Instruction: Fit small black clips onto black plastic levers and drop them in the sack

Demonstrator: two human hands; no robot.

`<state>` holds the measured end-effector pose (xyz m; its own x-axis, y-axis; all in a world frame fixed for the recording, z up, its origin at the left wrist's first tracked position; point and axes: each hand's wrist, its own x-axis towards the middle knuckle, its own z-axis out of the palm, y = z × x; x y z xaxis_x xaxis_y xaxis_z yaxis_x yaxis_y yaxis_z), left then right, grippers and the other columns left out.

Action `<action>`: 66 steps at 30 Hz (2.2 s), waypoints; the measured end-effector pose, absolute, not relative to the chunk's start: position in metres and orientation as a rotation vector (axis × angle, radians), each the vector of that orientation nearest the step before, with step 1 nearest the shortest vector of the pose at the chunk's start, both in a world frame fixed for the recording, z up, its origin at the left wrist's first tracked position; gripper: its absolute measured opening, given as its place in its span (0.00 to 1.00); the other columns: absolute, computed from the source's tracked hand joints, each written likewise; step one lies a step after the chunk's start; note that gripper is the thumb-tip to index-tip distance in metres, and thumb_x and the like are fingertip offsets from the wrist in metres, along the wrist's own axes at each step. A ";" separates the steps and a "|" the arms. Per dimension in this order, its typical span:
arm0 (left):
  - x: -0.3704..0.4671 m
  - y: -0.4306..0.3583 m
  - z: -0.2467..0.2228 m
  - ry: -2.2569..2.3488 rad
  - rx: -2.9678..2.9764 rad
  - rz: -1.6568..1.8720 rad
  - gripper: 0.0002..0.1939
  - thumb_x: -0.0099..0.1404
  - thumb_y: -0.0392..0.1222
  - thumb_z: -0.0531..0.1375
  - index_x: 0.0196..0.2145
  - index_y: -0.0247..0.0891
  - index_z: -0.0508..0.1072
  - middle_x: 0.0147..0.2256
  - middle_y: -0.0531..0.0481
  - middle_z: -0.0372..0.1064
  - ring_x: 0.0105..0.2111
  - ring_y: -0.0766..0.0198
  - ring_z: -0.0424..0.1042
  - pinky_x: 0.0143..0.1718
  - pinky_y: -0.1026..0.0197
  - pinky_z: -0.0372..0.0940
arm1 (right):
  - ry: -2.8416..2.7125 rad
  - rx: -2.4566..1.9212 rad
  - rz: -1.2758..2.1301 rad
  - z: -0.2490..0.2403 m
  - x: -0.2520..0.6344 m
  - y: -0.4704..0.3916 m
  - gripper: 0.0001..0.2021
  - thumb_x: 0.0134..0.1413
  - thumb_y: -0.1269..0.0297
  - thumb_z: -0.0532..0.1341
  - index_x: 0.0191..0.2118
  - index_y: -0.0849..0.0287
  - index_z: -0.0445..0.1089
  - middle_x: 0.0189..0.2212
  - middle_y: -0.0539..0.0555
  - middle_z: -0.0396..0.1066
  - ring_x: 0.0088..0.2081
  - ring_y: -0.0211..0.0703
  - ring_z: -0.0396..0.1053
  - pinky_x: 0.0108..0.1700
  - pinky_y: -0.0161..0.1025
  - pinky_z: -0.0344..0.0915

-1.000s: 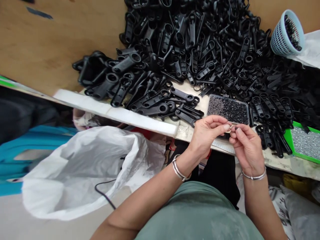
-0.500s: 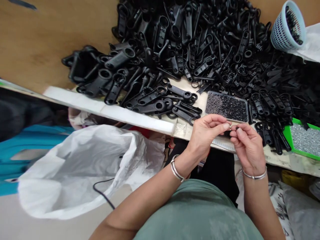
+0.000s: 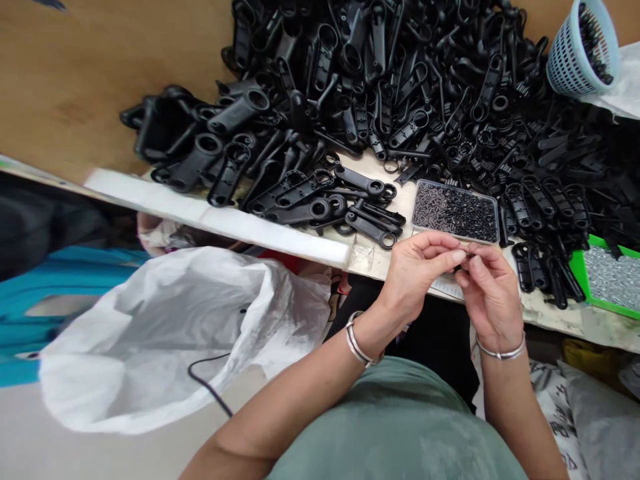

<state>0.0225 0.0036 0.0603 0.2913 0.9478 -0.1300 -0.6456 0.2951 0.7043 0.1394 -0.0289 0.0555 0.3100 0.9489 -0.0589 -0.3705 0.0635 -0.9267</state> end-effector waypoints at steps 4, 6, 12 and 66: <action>0.023 0.004 0.059 0.618 0.600 1.139 0.12 0.46 0.39 0.73 0.27 0.35 0.75 0.26 0.53 0.76 0.23 0.69 0.73 0.28 0.66 0.70 | -0.709 -1.077 1.100 0.054 0.139 -0.030 0.08 0.41 0.66 0.73 0.30 0.52 0.77 0.35 0.49 0.74 0.31 0.34 0.67 0.26 0.29 0.63; 0.024 0.003 0.058 0.611 0.601 1.136 0.12 0.47 0.39 0.73 0.27 0.35 0.75 0.26 0.53 0.76 0.23 0.69 0.72 0.28 0.65 0.70 | -0.727 -1.082 1.072 0.054 0.138 -0.030 0.07 0.42 0.66 0.73 0.30 0.52 0.77 0.35 0.49 0.74 0.31 0.33 0.67 0.26 0.30 0.64; 0.024 0.001 0.056 0.596 0.610 1.163 0.11 0.47 0.37 0.73 0.27 0.35 0.75 0.25 0.53 0.75 0.23 0.69 0.72 0.29 0.64 0.70 | -0.818 -1.139 0.905 0.054 0.137 -0.030 0.06 0.43 0.68 0.72 0.30 0.55 0.77 0.28 0.48 0.73 0.24 0.31 0.66 0.24 0.31 0.63; 0.015 -0.007 0.050 0.858 1.528 1.236 0.08 0.61 0.34 0.63 0.32 0.45 0.81 0.33 0.53 0.79 0.35 0.62 0.77 0.42 0.63 0.70 | -1.266 -1.521 0.503 0.057 0.150 -0.054 0.02 0.54 0.66 0.66 0.34 0.56 0.77 0.33 0.50 0.75 0.27 0.35 0.72 0.32 0.35 0.72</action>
<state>0.0149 -0.0075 0.0504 0.2407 0.9240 0.2972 -0.0442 -0.2954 0.9543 0.1502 -0.0541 0.0574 0.3531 0.8910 0.2855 0.4515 0.1050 -0.8861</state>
